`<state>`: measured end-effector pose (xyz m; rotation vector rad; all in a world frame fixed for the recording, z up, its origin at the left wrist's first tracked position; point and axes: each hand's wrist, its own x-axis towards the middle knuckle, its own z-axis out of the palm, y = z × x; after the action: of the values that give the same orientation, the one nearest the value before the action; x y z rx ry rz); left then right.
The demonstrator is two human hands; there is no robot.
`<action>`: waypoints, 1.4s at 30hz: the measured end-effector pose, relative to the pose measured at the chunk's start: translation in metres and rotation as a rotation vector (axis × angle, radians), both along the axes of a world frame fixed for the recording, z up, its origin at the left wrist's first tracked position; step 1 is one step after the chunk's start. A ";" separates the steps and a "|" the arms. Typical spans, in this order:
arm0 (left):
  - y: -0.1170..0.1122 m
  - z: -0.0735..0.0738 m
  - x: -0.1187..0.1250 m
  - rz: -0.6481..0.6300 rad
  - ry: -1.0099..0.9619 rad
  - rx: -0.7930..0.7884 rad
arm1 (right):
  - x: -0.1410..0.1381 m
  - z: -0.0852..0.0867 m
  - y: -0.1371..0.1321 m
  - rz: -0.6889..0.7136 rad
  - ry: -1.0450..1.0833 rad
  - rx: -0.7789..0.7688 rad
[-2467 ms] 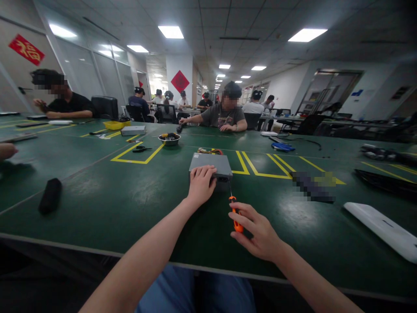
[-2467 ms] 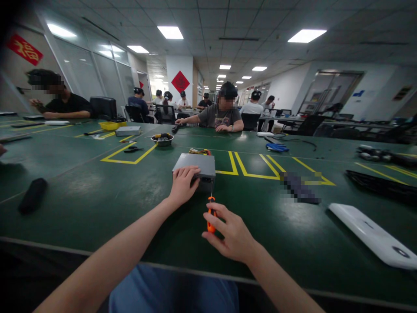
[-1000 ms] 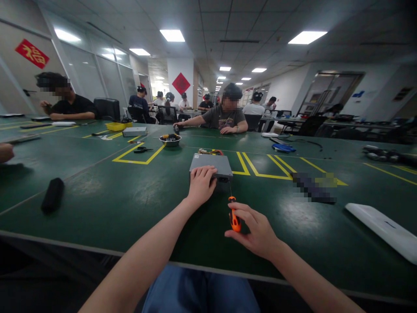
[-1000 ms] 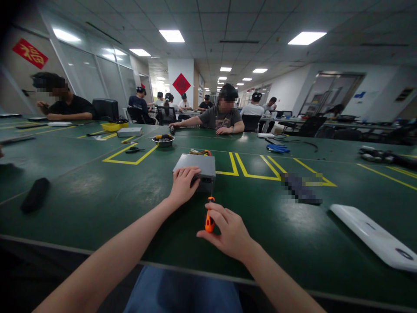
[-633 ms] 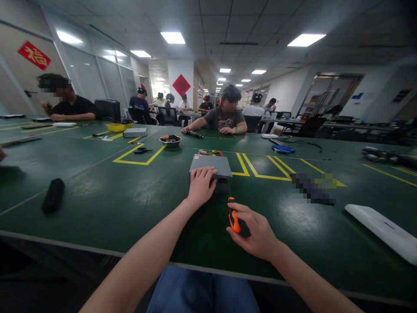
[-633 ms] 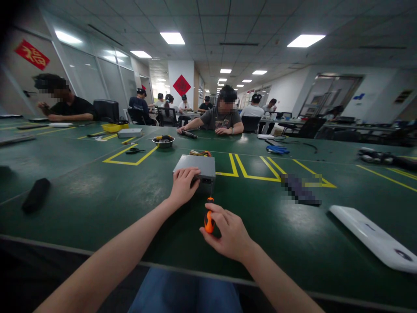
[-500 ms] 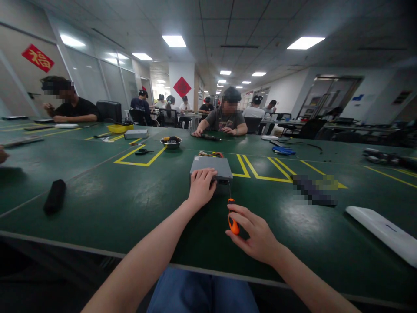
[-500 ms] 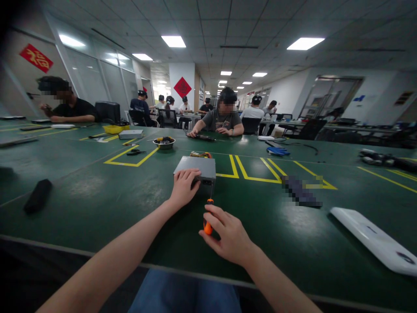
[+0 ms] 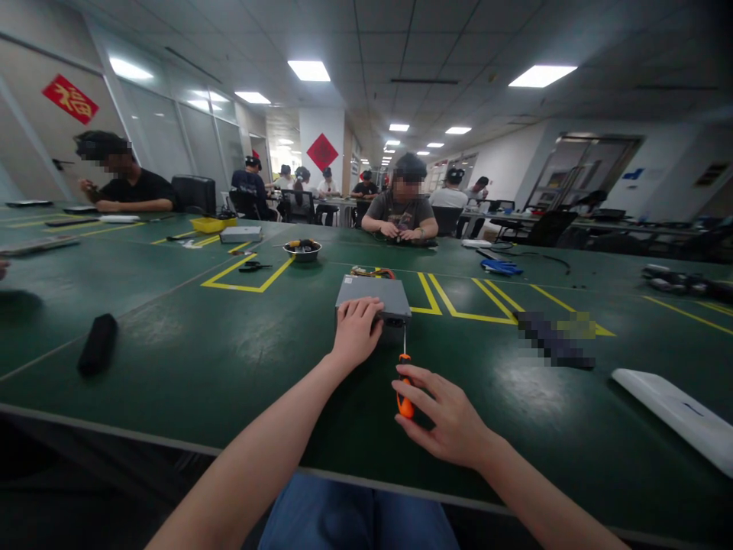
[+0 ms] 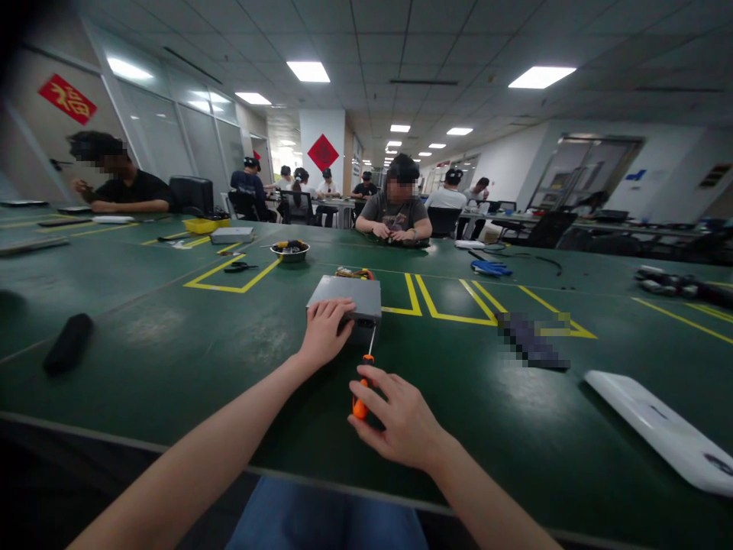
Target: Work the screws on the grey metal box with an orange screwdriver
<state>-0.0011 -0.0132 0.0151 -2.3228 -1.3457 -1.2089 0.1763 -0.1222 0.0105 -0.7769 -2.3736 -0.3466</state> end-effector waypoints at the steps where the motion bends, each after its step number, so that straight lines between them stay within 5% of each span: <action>1: 0.000 0.000 0.000 0.002 0.001 -0.002 | -0.001 0.000 0.000 -0.001 0.001 -0.002; 21: 0.003 0.005 0.001 -0.006 0.022 -0.033 | -0.003 0.009 0.000 0.012 0.006 -0.033; 29: 0.005 0.006 0.001 -0.011 0.042 -0.028 | 0.001 0.002 0.003 -0.019 0.190 0.050; 42: 0.004 0.010 0.000 -0.021 0.027 -0.065 | -0.010 0.012 -0.013 -0.325 0.351 -0.116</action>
<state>-0.0006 -0.0096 0.0251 -2.3940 -1.3751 -1.1519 0.1660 -0.1350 0.0227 -1.1791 -1.9521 -0.1850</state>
